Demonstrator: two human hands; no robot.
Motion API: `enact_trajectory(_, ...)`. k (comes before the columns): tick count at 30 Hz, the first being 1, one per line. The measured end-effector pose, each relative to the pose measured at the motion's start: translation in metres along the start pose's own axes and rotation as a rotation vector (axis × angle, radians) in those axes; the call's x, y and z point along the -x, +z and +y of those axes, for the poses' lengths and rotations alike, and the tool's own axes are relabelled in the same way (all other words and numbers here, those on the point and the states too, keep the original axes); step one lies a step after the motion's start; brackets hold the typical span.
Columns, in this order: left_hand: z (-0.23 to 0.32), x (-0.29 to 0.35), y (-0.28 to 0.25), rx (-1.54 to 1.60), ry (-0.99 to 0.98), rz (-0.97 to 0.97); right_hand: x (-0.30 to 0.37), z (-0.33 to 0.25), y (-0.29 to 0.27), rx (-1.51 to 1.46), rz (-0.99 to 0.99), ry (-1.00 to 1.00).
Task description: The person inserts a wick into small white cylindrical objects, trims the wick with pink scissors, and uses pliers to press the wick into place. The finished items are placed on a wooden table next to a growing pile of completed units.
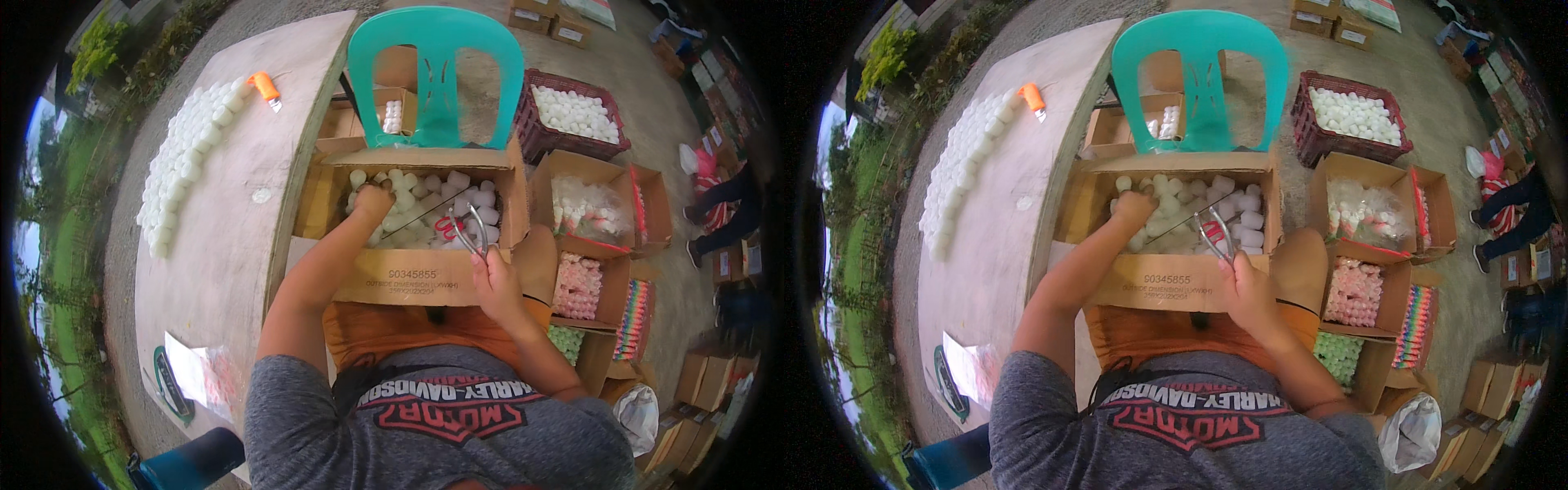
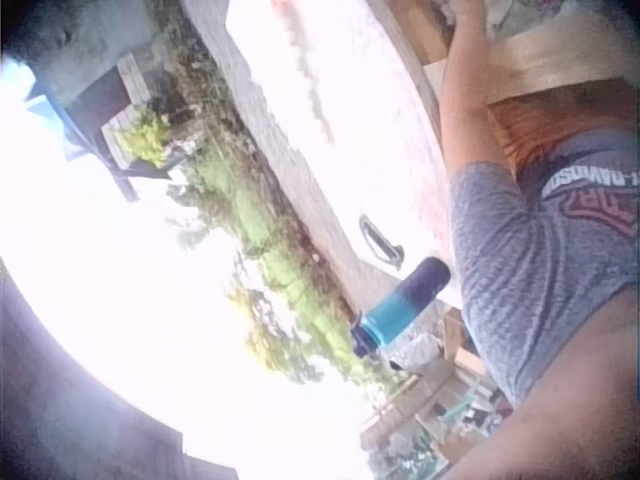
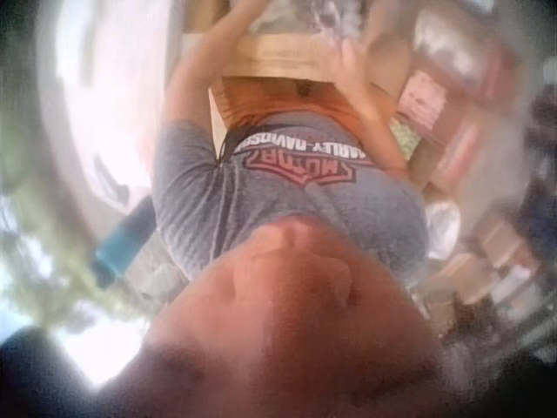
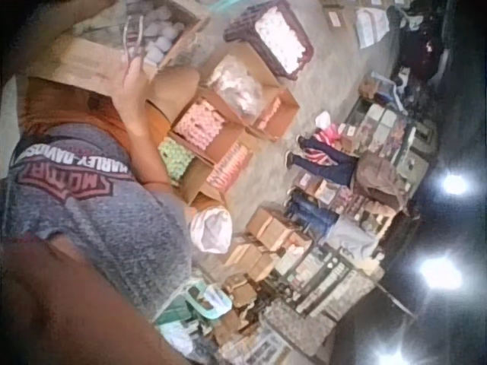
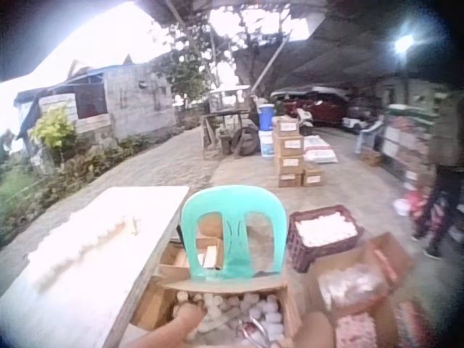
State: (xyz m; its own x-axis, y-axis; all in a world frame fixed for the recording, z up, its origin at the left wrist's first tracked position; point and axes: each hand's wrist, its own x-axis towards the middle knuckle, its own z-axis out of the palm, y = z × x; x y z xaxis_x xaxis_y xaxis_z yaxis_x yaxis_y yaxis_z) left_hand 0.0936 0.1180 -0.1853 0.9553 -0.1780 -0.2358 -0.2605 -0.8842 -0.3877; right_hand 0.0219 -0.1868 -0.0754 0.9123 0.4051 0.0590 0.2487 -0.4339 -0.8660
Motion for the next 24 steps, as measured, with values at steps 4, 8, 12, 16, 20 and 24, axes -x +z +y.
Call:
enact_trajectory(4, -0.010, -0.024, 0.031, -0.045, 0.050, -0.066, 0.005, 0.012, -0.003, 0.001, 0.005, -0.014)
enact_trajectory(8, -0.027, -0.005, -0.018, 0.214, 0.056, -0.204, 0.005, 0.015, -0.006, 0.015, -0.008, 0.021)
enact_trajectory(12, -0.016, 0.021, -0.031, 0.365, -0.040, -0.040, 0.000, 0.021, 0.006, -0.050, 0.004, 0.004)
enact_trajectory(16, -0.006, 0.012, 0.002, 0.272, -0.029, -0.086, -0.010, 0.013, 0.008, -0.039, -0.062, -0.036)
enact_trajectory(20, -0.008, 0.001, -0.006, 0.313, -0.038, -0.176, -0.007, 0.007, 0.005, -0.050, -0.089, 0.007)
enact_trajectory(24, -0.011, 0.004, -0.013, 0.349, -0.005, -0.034, 0.002, 0.013, 0.003, -0.092, -0.021, 0.061)
